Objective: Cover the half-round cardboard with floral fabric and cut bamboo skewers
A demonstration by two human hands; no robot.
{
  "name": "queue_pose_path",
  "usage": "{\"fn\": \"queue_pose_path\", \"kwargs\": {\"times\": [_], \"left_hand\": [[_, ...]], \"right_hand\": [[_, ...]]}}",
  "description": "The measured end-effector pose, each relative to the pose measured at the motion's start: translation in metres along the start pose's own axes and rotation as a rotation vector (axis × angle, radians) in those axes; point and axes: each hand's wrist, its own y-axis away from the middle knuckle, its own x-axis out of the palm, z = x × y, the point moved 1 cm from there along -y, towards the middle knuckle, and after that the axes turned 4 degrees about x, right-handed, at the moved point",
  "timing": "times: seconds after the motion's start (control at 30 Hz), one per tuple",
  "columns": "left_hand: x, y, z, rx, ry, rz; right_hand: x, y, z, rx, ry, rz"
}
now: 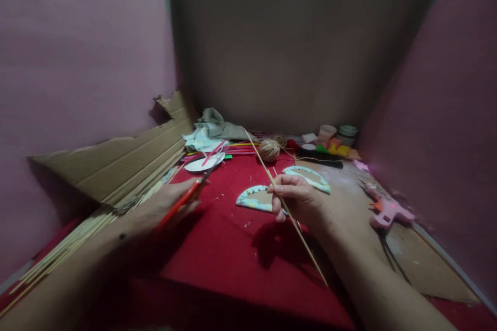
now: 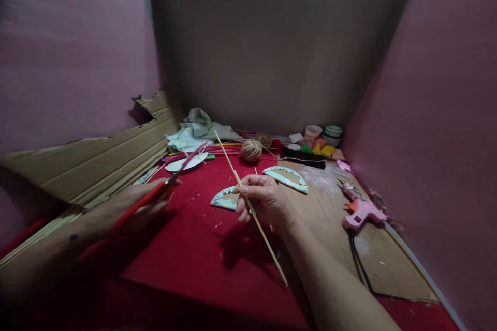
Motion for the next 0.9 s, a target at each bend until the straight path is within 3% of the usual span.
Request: {"fn": "queue_pose_path", "kwargs": {"times": [0.1,0.23,0.4,0.9], "left_hand": [[0.001,-0.001,-0.021,0.052,-0.104,0.103],[0.007,-0.004,-0.037,0.088,-0.104,0.123],[0.018,-0.013,-0.045,0.126,-0.054,0.071],[0.018,-0.035,-0.064,0.15,0.081,0.177]], "right_hand": [[0.004,0.004,0.001,0.006,-0.011,0.058],[0.006,0.006,0.001,-0.008,-0.041,0.121],[0.004,0.005,-0.003,0.011,-0.079,0.206],[0.004,0.003,-0.008,0.077,-0.075,0.25]]}}
